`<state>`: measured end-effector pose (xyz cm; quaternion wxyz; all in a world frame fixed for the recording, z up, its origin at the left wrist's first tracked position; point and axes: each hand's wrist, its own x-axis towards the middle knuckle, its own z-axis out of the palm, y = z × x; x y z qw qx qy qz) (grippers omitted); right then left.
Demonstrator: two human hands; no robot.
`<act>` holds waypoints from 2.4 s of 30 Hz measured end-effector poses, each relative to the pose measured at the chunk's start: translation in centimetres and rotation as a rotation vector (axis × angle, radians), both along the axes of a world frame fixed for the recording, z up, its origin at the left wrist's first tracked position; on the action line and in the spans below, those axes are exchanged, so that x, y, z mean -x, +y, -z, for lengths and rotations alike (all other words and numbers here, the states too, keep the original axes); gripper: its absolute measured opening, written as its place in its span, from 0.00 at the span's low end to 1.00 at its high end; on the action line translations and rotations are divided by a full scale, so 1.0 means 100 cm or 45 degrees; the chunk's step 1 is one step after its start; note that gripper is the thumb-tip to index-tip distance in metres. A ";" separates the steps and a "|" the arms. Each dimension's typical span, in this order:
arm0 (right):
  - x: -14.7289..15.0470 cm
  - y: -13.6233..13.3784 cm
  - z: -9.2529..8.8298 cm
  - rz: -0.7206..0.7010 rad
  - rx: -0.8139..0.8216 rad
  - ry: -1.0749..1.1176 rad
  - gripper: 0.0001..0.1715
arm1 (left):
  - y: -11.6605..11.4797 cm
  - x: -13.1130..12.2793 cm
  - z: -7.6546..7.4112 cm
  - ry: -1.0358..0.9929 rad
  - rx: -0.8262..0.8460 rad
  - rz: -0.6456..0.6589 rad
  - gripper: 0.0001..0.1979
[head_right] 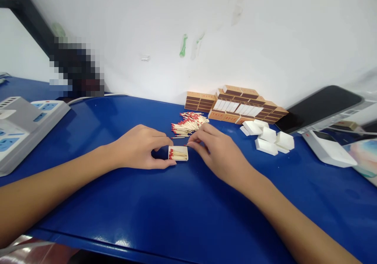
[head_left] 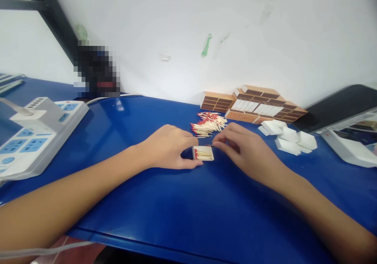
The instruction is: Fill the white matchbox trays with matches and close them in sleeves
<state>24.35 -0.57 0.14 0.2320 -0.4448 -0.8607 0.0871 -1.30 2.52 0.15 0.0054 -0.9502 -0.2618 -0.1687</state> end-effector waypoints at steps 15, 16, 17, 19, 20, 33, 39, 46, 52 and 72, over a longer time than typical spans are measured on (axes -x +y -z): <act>0.010 -0.008 -0.005 -0.061 0.229 -0.032 0.07 | -0.002 0.000 0.000 0.032 -0.038 0.000 0.20; 0.013 -0.006 -0.003 -0.063 0.220 -0.010 0.07 | -0.002 0.000 0.000 0.028 -0.040 -0.001 0.19; 0.015 -0.003 -0.001 -0.053 0.194 0.021 0.08 | -0.003 0.000 0.000 0.026 -0.040 0.002 0.19; 0.017 0.006 0.005 -0.024 0.114 0.083 0.06 | -0.003 0.000 0.000 0.022 -0.038 0.016 0.19; 0.018 0.012 0.008 -0.013 0.079 0.102 0.04 | -0.003 0.000 -0.001 0.020 -0.036 0.025 0.18; 0.005 0.022 0.009 0.045 0.056 -0.048 0.08 | -0.002 0.003 -0.005 0.006 -0.013 0.011 0.19; 0.004 0.003 -0.005 -0.012 0.033 -0.049 0.05 | -0.001 0.002 -0.002 0.010 -0.005 -0.009 0.18; 0.014 -0.008 -0.006 -0.087 0.159 -0.104 0.06 | -0.001 0.001 -0.001 0.018 -0.004 -0.013 0.19; 0.000 -0.001 -0.006 0.004 0.135 -0.067 0.06 | -0.001 0.002 0.000 0.003 0.003 0.008 0.18; 0.019 -0.013 -0.012 -0.039 0.004 0.012 0.07 | -0.002 0.001 -0.001 0.005 0.002 0.005 0.19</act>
